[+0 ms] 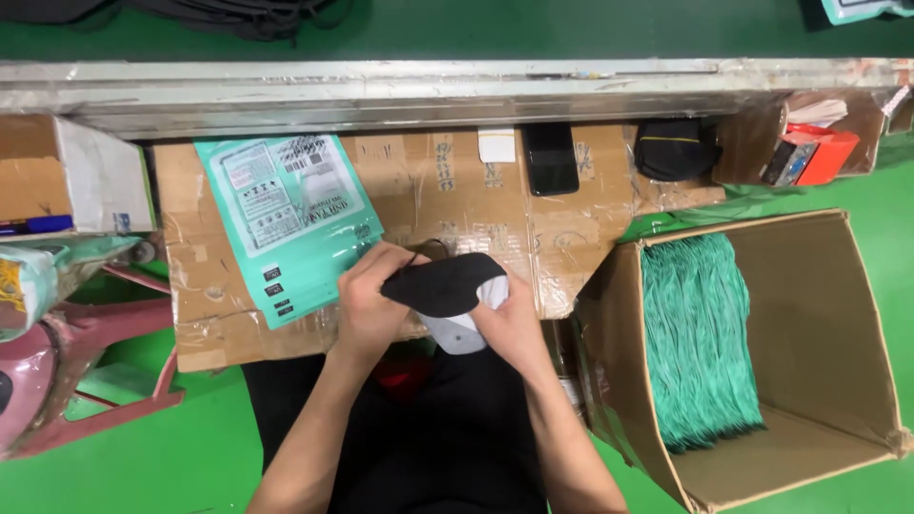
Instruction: The recorder takes black face masks from a conveyor belt, inserts them into teal plastic packaging bags, and seals the bags.
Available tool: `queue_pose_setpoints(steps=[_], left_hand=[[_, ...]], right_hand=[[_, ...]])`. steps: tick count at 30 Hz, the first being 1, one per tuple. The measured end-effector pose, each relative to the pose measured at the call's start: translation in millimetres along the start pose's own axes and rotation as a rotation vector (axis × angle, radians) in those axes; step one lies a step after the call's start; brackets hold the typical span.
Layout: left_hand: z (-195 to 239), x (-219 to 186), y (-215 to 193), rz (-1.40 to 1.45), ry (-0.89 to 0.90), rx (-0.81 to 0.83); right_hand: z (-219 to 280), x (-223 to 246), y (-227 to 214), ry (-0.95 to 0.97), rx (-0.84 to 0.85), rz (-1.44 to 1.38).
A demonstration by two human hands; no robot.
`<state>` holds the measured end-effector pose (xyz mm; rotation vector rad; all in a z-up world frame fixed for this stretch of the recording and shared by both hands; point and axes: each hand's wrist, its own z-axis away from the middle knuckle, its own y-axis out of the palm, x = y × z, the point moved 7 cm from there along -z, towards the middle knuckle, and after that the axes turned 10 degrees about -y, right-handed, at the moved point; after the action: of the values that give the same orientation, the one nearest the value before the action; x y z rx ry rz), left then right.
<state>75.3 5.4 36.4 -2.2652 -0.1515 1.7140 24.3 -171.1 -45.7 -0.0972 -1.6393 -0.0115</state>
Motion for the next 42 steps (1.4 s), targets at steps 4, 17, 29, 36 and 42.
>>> queue_pose_setpoints(steps=[4, 17, 29, 36, 42], left_hand=[[5.6, 5.8, -11.4, -0.065, -0.040, -0.139], [-8.5, 43.1, -12.9, -0.150, -0.219, 0.018], [-19.5, 57.6, -7.7, -0.038, -0.459, 0.320], [-168.5, -10.6, -108.4, -0.900, 0.485, -0.291], [-278.5, 117.3, -99.8, -1.264, 0.363, -0.133]], right_hand=[[0.8, 8.2, 13.8, 0.055, 0.018, 0.044], [5.6, -10.9, -23.2, 0.078, 0.096, 0.095], [-20.5, -51.7, -47.1, -0.016, -0.009, -0.331], [-13.8, -50.6, -79.8, -0.059, -0.297, -0.662], [-13.7, -19.7, -77.7, -0.011, -0.297, -0.629]])
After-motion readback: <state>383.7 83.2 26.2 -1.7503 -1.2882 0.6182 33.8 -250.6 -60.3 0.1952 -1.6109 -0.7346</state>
